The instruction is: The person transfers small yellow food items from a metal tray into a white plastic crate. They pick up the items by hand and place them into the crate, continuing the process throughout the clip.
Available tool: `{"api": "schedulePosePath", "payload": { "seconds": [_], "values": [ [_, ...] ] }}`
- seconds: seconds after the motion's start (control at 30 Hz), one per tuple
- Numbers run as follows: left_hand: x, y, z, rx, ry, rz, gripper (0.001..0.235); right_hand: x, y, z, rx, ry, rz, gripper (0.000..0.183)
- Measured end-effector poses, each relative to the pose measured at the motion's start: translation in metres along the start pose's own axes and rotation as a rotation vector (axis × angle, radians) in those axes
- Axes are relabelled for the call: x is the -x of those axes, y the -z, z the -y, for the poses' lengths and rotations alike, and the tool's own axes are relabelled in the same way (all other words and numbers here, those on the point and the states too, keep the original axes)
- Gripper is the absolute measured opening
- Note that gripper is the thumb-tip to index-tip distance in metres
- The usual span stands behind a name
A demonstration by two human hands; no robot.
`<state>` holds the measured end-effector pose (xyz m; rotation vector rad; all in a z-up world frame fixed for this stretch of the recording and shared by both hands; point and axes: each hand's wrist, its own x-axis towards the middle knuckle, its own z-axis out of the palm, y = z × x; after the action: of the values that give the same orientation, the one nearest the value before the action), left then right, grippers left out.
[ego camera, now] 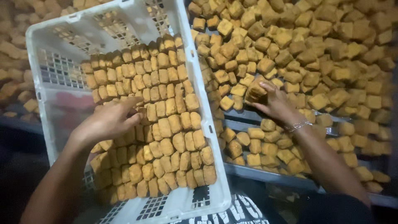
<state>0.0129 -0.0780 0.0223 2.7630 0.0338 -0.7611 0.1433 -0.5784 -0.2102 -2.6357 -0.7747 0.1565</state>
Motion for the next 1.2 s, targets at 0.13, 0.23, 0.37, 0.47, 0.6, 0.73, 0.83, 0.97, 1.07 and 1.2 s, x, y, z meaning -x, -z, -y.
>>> {"api": "schedulePosePath", "payload": {
  "seconds": [0.13, 0.23, 0.37, 0.47, 0.6, 0.73, 0.83, 0.97, 1.07, 1.2],
  "values": [
    [0.002, -0.001, 0.0, 0.005, 0.058, 0.042, 0.058, 0.0, -0.001, 0.001, 0.093, 0.228, -0.077, 0.088],
    [0.007, 0.001, 0.001, 0.015, -0.058, -0.042, 0.059, -0.011, 0.004, 0.008, 0.075, 0.239, -0.034, 0.09],
    [0.016, 0.013, 0.005, 0.116, -0.044, -0.051, 0.057, -0.012, 0.026, 0.034, -0.035, 0.055, 0.013, 0.084],
    [0.028, 0.025, 0.012, 0.162, -0.06, -0.17, 0.054, -0.017, 0.073, 0.073, 0.071, -0.064, -0.126, 0.086],
    [0.035, 0.034, 0.023, 0.243, -0.03, -0.409, 0.045, -0.029, 0.149, 0.159, -0.469, 0.179, -0.176, 0.068],
    [0.05, 0.034, 0.056, 0.366, -0.234, -0.827, 0.033, -0.114, 0.149, 0.284, -0.232, 0.589, 0.174, 0.046],
    [0.064, 0.032, 0.085, 0.313, -0.226, -1.007, 0.029, -0.168, 0.106, 0.378, -0.08, 0.96, 0.0, 0.105],
    [0.078, 0.021, 0.107, 0.283, -0.082, -1.0, 0.027, -0.184, 0.072, 0.455, 0.003, 0.804, 0.519, 0.087],
    [0.077, 0.012, 0.11, 0.333, 0.023, -0.814, 0.031, -0.187, 0.057, 0.484, 0.304, 0.567, 0.803, 0.085],
    [0.047, 0.007, 0.104, 0.39, 0.146, -0.317, 0.071, -0.196, 0.028, 0.487, 0.52, 0.726, 0.773, 0.039]
  ]
}}
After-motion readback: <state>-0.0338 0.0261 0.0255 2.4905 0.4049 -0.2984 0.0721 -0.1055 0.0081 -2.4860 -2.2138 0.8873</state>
